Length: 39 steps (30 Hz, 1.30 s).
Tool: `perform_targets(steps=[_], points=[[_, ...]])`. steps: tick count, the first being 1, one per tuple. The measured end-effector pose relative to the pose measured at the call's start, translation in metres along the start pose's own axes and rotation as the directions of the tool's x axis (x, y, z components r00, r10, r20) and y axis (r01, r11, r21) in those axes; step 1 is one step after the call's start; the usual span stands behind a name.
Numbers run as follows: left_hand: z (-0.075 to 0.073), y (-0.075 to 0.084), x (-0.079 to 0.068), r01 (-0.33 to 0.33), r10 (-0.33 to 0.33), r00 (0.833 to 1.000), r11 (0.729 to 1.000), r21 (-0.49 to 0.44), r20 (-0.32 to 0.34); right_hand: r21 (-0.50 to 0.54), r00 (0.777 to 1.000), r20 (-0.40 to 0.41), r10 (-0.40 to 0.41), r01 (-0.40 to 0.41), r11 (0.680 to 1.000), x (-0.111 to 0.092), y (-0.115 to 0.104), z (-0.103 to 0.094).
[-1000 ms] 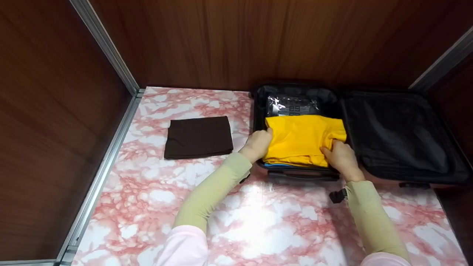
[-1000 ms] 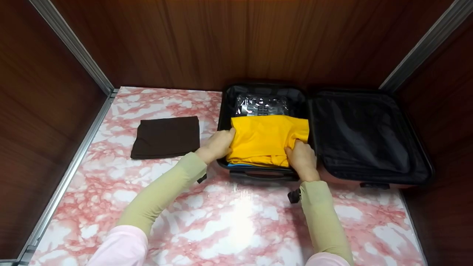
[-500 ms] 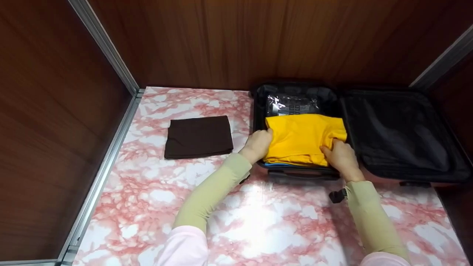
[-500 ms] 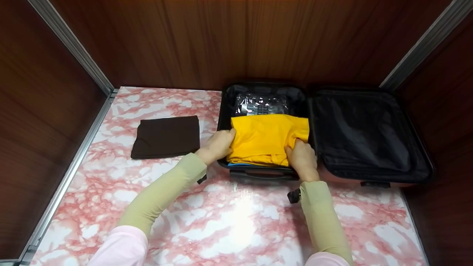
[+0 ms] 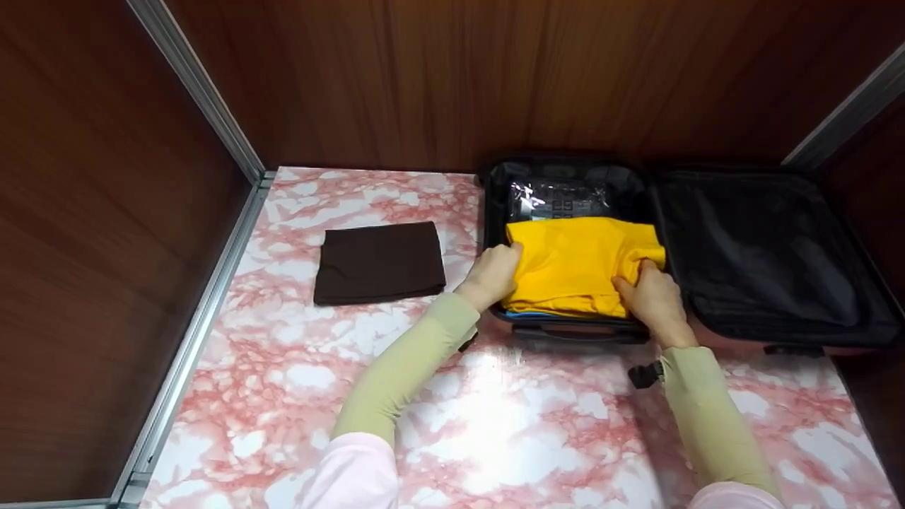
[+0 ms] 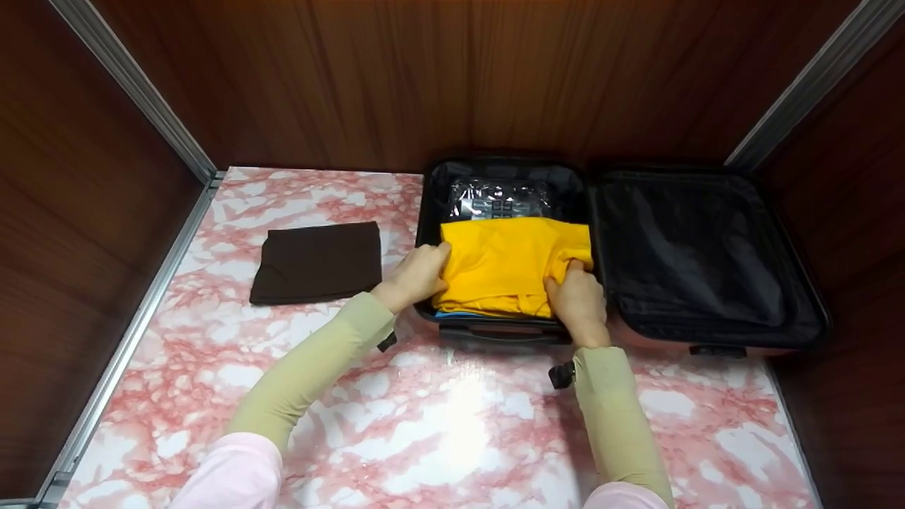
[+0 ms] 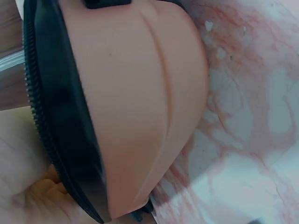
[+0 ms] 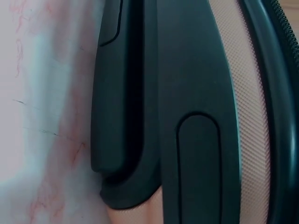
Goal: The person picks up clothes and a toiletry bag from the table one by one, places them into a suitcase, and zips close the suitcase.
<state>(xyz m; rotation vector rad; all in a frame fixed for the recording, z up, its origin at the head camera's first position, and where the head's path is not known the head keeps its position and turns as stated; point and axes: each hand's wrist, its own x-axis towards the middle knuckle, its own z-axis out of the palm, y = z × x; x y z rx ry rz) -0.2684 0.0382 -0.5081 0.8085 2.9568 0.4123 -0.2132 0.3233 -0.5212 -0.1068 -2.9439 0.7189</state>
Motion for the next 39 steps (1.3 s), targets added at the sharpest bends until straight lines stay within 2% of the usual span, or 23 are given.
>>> perform_targets(steps=[8, 14, 18, 27, 33, 36, 39], points=[[-0.007, -0.004, 0.000, -0.015, 0.009, 0.999, 0.985, -0.172, -0.037, 0.101, 0.986, -0.168, 0.024, -0.007, 0.995, -0.001, -0.003, 0.000], [-0.012, -0.007, -0.001, -0.010, -0.006, 0.998, 0.969, -0.245, -0.063, 0.120, 0.973, -0.232, 0.008, 0.021, 0.993, 0.000, -0.010, -0.003], [-0.018, -0.009, -0.001, -0.009, -0.020, 0.995, 0.954, -0.301, -0.094, 0.120, 0.970, -0.241, -0.020, 0.050, 0.991, 0.003, -0.018, -0.008], [-0.037, -0.024, -0.004, 0.013, -0.087, 0.983, 0.912, -0.410, -0.162, 0.207, 0.970, -0.240, -0.048, 0.099, 0.973, 0.010, -0.040, -0.016], [-0.051, -0.043, -0.009, 0.017, -0.126, 0.971, 0.884, -0.467, -0.204, 0.253, 0.966, -0.246, -0.074, 0.138, 0.958, 0.013, -0.051, -0.017], [-0.058, -0.055, -0.013, 0.043, -0.166, 0.964, 0.868, -0.494, -0.209, 0.268, 0.966, -0.247, -0.082, 0.149, 0.952, 0.015, -0.056, -0.017], [-0.063, -0.067, -0.017, 0.079, -0.215, 0.956, 0.841, -0.535, -0.198, 0.283, 0.967, -0.241, -0.080, 0.149, 0.947, 0.018, -0.062, -0.017]])
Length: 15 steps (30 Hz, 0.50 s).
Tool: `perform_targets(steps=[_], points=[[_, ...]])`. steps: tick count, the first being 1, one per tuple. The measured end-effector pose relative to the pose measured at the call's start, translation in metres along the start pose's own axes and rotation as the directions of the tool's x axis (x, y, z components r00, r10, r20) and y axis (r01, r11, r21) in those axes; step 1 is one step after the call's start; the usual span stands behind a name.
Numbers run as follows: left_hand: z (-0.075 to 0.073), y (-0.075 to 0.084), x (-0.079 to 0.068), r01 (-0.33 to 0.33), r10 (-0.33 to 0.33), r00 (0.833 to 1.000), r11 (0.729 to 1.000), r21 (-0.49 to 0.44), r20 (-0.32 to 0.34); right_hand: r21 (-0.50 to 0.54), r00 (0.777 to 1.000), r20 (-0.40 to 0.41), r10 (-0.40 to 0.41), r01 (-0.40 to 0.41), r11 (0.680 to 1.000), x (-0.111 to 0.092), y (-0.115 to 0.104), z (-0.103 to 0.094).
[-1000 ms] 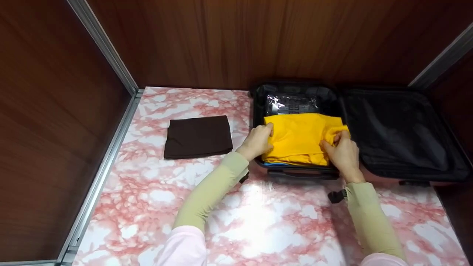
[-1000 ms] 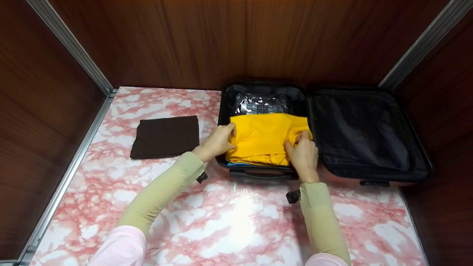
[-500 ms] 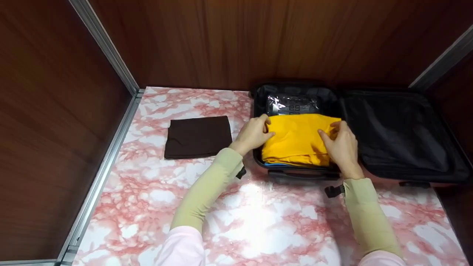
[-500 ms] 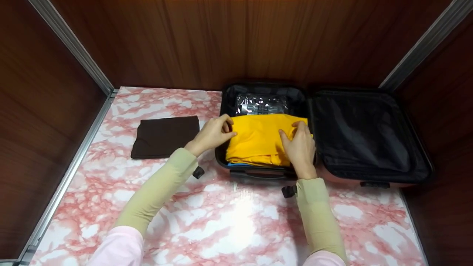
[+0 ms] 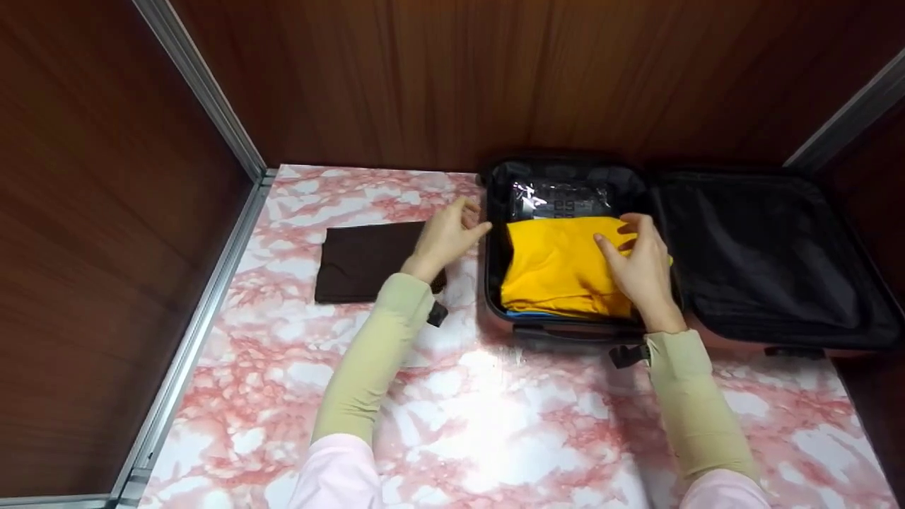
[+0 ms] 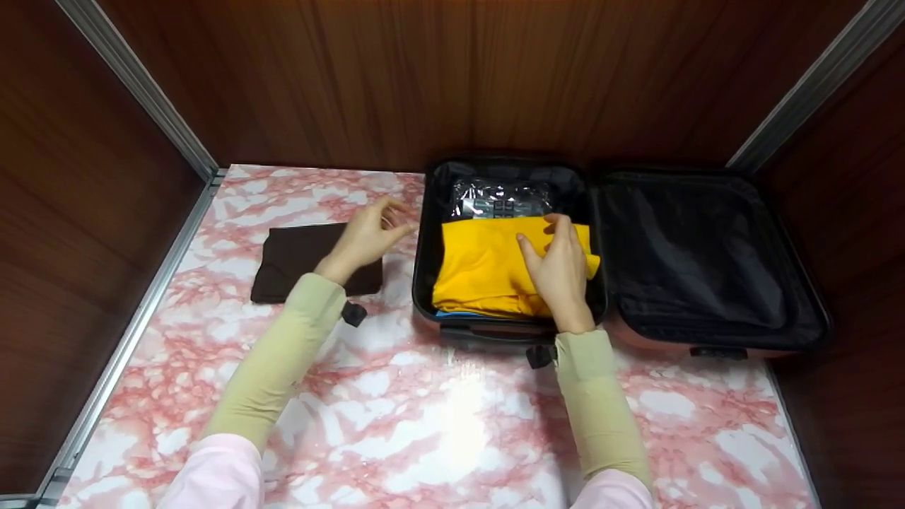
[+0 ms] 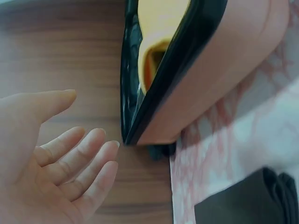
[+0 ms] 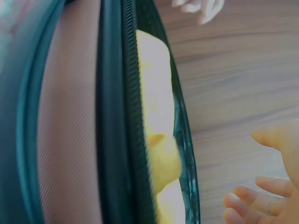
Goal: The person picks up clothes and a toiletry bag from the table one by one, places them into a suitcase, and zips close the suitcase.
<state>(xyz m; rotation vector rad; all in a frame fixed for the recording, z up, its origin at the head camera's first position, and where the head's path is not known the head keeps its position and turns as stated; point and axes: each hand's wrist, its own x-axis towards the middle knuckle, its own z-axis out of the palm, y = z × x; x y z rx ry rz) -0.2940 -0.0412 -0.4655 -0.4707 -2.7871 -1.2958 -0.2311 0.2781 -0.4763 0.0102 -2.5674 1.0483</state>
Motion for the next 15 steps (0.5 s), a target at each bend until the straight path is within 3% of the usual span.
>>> perform_targets(steps=[8, 15], points=[[-0.029, -0.018, -0.005, 0.049, -0.049, 0.995, 0.999, -0.008, -0.088, 0.043, 0.999, 0.028, 0.023, -0.025, 0.999, 0.007, -0.013, 0.004], [-0.050, -0.029, -0.008, 0.094, -0.093, 0.987, 0.996, 0.004, -0.131, 0.062, 1.000, 0.001, -0.011, 0.011, 0.998, 0.018, -0.023, 0.009]])
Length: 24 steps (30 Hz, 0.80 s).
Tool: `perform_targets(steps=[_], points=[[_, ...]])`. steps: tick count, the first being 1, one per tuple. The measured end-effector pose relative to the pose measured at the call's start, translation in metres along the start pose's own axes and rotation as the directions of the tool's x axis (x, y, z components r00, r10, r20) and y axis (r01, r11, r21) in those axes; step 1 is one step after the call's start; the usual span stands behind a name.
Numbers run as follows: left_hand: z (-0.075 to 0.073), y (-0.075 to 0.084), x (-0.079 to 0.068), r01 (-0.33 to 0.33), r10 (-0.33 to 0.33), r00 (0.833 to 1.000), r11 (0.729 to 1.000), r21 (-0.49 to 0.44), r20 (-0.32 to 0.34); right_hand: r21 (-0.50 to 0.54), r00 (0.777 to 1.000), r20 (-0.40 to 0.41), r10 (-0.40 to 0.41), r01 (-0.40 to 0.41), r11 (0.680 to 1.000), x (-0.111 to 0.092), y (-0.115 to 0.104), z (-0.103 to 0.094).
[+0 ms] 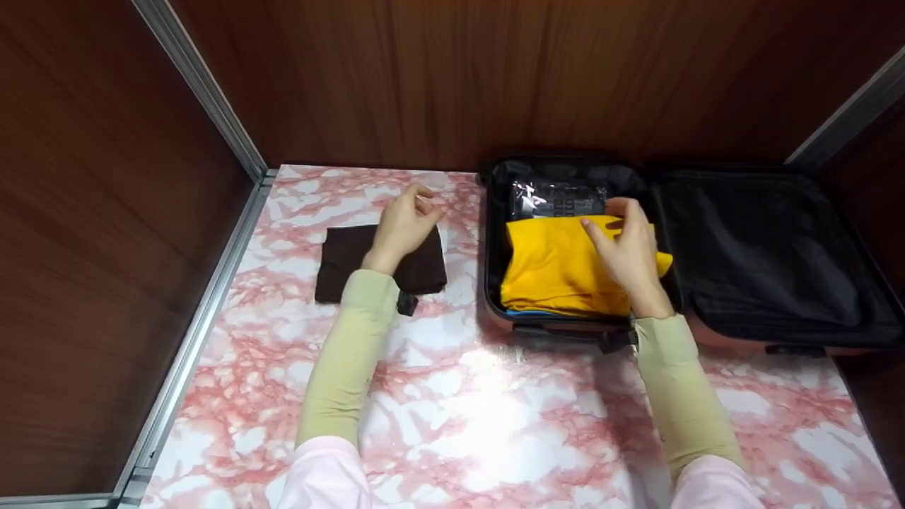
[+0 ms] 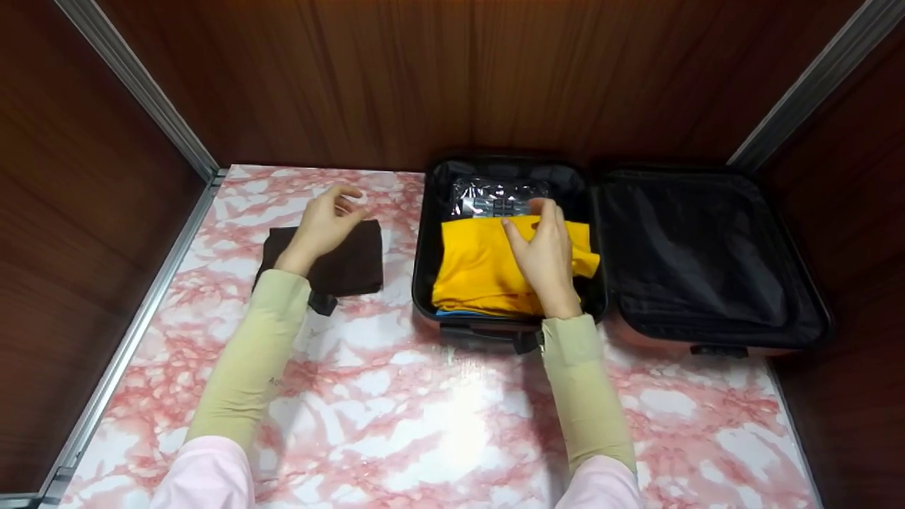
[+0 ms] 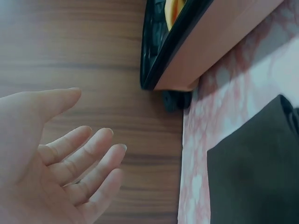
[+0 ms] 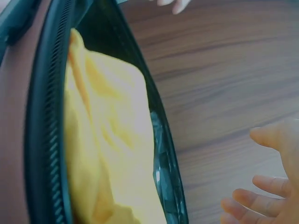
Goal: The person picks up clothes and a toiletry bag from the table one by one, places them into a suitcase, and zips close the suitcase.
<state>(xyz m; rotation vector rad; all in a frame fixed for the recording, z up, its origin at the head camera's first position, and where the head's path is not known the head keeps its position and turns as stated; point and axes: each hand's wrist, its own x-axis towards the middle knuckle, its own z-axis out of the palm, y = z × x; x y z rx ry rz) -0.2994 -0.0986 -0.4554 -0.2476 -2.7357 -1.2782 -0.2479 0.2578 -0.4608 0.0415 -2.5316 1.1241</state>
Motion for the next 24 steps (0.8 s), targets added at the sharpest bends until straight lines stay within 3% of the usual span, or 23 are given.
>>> perform_targets(steps=[9, 16, 24], points=[[-0.026, -0.010, 0.002, 0.058, -0.058, 0.997, 0.998, 0.010, -0.052, 0.019, 0.998, 0.046, 0.034, -0.035, 0.999, 0.010, -0.016, 0.006], [-0.045, -0.020, 0.002, 0.081, -0.081, 0.992, 0.997, -0.010, -0.101, 0.046, 0.997, 0.070, 0.011, -0.014, 0.999, 0.018, -0.025, 0.012], [-0.067, -0.034, -0.001, 0.117, -0.109, 0.985, 0.992, 0.054, -0.134, 0.051, 0.996, 0.091, 0.001, -0.006, 0.999, 0.024, -0.035, 0.020]])
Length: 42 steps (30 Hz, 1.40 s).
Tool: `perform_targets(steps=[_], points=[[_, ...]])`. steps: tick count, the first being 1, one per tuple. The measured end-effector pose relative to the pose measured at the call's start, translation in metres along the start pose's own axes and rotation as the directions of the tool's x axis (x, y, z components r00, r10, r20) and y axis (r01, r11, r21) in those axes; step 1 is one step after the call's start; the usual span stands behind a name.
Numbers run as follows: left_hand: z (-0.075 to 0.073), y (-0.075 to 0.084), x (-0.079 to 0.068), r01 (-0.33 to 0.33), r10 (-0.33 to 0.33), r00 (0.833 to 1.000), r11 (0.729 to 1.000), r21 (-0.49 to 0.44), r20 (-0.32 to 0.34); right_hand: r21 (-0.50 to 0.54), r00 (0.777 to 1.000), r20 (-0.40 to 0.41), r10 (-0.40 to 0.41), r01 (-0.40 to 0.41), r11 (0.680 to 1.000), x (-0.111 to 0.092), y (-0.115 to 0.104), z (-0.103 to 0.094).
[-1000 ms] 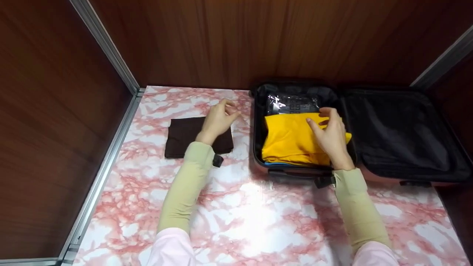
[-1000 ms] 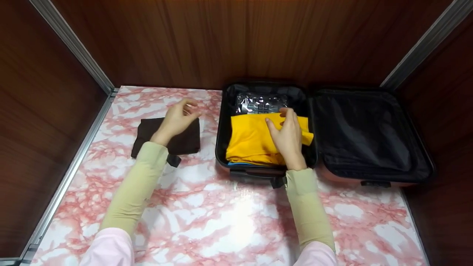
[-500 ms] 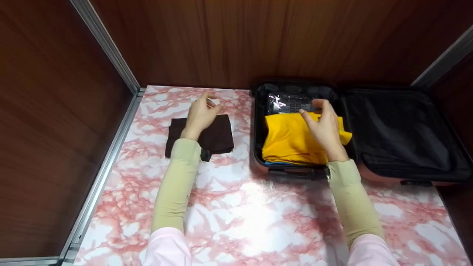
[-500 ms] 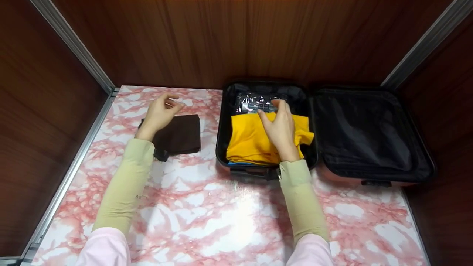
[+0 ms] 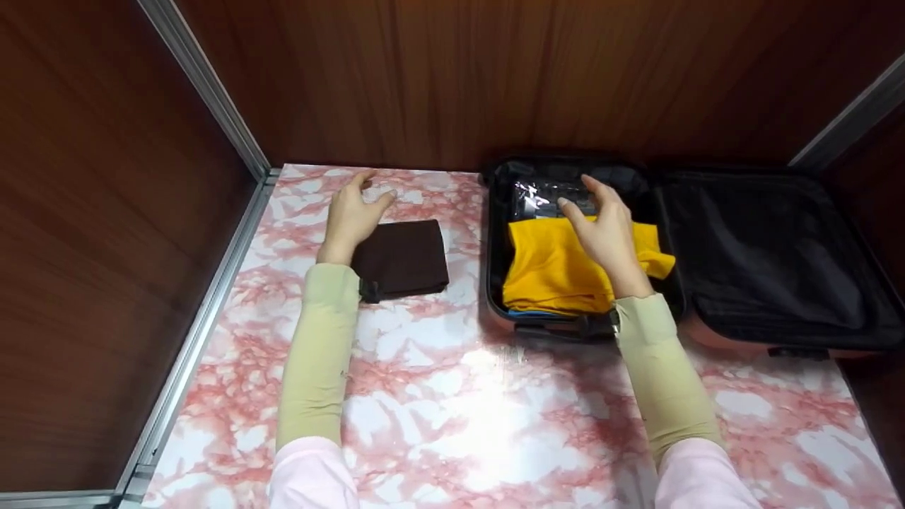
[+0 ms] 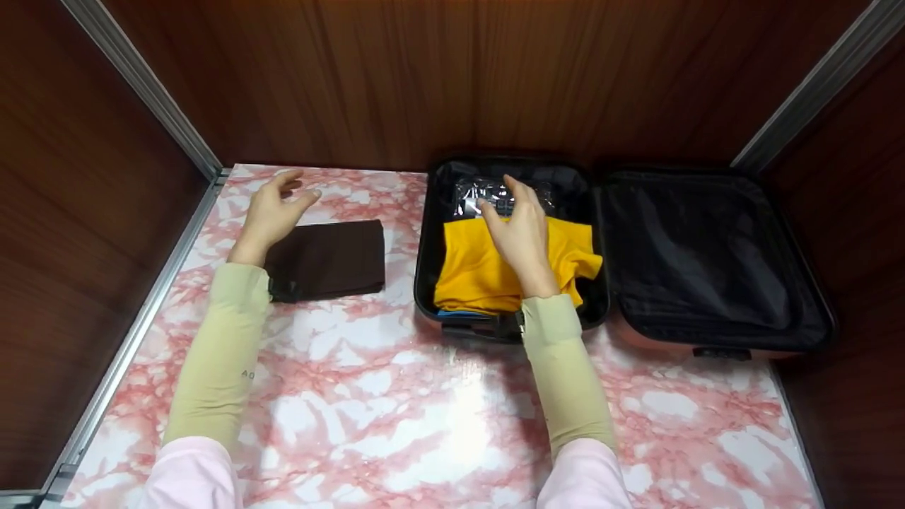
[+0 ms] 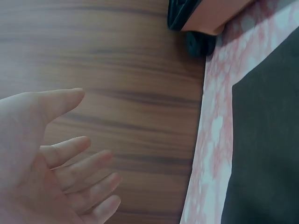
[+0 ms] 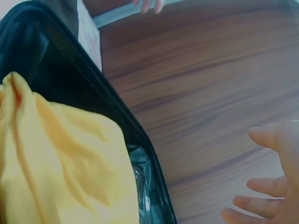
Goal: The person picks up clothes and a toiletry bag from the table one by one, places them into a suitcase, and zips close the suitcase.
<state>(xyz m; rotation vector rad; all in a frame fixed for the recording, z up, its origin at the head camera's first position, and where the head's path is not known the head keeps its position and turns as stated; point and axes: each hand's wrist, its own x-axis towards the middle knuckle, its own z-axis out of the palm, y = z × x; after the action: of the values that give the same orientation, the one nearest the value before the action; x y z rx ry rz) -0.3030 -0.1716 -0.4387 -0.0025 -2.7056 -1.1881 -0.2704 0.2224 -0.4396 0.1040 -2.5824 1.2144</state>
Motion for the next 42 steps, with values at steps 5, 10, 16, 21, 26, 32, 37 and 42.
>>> perform_targets(steps=[5, 10, 16, 21, 26, 32, 37, 42], points=[[-0.011, -0.006, 0.000, 0.028, -0.028, 1.000, 1.000, -0.009, -0.001, 0.015, 1.000, 0.016, -0.024, 0.023, 1.000, 0.005, -0.009, 0.007], [-0.019, -0.012, -0.001, 0.062, -0.062, 0.998, 0.998, -0.019, 0.003, 0.024, 0.999, 0.032, -0.039, 0.038, 0.999, 0.009, -0.016, 0.016], [-0.030, -0.021, -0.003, 0.113, -0.113, 0.994, 0.993, -0.027, -0.003, 0.064, 0.999, 0.047, -0.026, 0.023, 0.998, 0.011, -0.028, 0.031], [-0.036, -0.032, -0.004, 0.147, -0.149, 0.988, 0.987, -0.065, -0.037, 0.097, 0.998, 0.067, -0.015, 0.008, 0.995, 0.012, -0.041, 0.045], [-0.037, -0.048, -0.007, 0.158, -0.161, 0.985, 0.986, -0.043, -0.058, 0.147, 0.995, 0.096, -0.005, -0.009, 0.989, 0.011, -0.052, 0.059], [-0.031, -0.068, -0.011, 0.221, -0.221, 0.975, 0.975, -0.004, -0.027, 0.195, 0.994, 0.107, -0.018, -0.003, 0.981, 0.005, -0.064, 0.076], [-0.026, -0.081, -0.017, 0.275, -0.275, 0.961, 0.961, 0.006, 0.014, 0.232, 0.990, 0.135, -0.036, 0.003, 0.973, 0.000, -0.072, 0.091], [-0.021, -0.092, -0.022, 0.323, -0.324, 0.945, 0.946, 0.028, 0.046, 0.152, 0.985, 0.168, -0.049, 0.023, 0.988, -0.005, -0.075, 0.107]])
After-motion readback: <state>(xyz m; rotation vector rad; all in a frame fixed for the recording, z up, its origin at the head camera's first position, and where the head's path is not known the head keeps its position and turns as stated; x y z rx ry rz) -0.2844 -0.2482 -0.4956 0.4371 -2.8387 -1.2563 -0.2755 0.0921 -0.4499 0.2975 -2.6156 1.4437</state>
